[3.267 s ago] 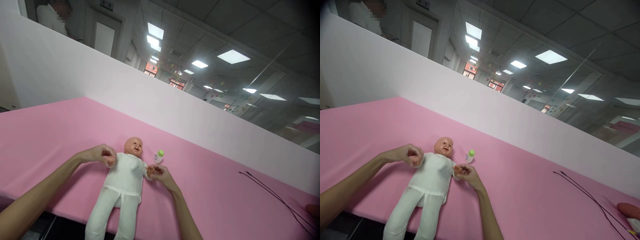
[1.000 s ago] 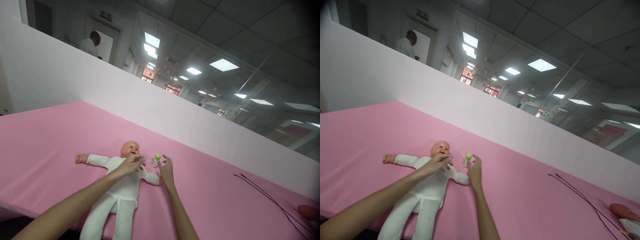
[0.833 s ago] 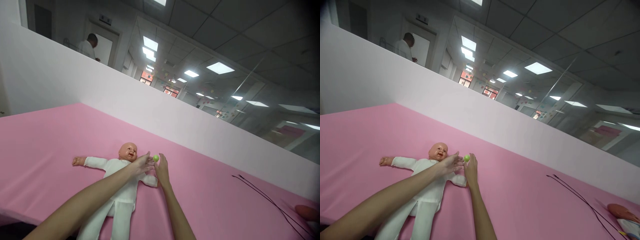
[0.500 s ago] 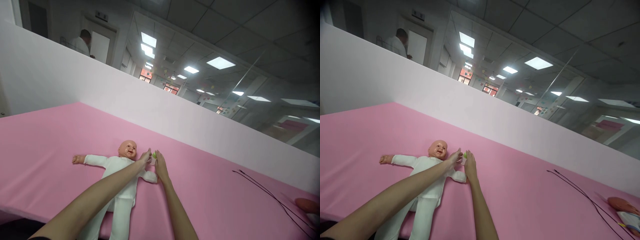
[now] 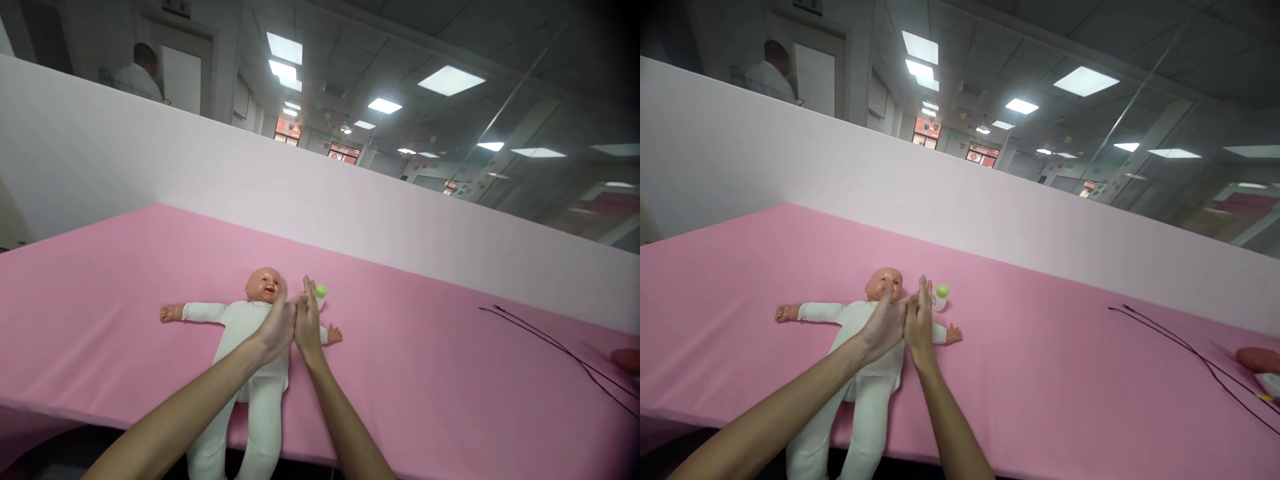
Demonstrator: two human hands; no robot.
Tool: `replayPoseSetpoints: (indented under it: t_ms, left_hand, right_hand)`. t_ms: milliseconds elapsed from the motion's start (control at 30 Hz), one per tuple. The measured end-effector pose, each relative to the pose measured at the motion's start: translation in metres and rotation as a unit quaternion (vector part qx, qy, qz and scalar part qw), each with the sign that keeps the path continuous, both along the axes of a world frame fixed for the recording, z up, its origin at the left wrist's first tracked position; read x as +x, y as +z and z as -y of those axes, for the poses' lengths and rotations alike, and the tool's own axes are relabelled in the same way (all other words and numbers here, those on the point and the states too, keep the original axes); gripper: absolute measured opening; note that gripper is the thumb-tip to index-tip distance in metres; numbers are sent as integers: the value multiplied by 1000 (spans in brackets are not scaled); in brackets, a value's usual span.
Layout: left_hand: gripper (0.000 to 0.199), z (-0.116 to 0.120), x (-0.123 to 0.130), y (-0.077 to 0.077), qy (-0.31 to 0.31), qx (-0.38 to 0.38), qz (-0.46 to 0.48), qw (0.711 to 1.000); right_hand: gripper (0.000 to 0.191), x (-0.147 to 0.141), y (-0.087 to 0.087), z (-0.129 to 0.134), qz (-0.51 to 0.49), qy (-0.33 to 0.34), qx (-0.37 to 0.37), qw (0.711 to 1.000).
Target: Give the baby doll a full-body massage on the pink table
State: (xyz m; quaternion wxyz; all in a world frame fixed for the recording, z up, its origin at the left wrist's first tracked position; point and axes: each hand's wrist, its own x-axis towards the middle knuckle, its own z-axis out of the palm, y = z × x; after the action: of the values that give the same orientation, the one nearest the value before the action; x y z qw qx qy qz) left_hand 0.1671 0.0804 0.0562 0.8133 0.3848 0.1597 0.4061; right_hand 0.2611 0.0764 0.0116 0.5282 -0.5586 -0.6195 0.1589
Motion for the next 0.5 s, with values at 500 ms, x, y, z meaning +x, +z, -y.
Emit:
replayPoseSetpoints:
  t_ms: [500]
  left_hand:
    - [101, 26, -26, -25, 11, 40, -30, 999]
  right_hand:
    - [79, -44, -12, 41, 15, 18, 38, 999]
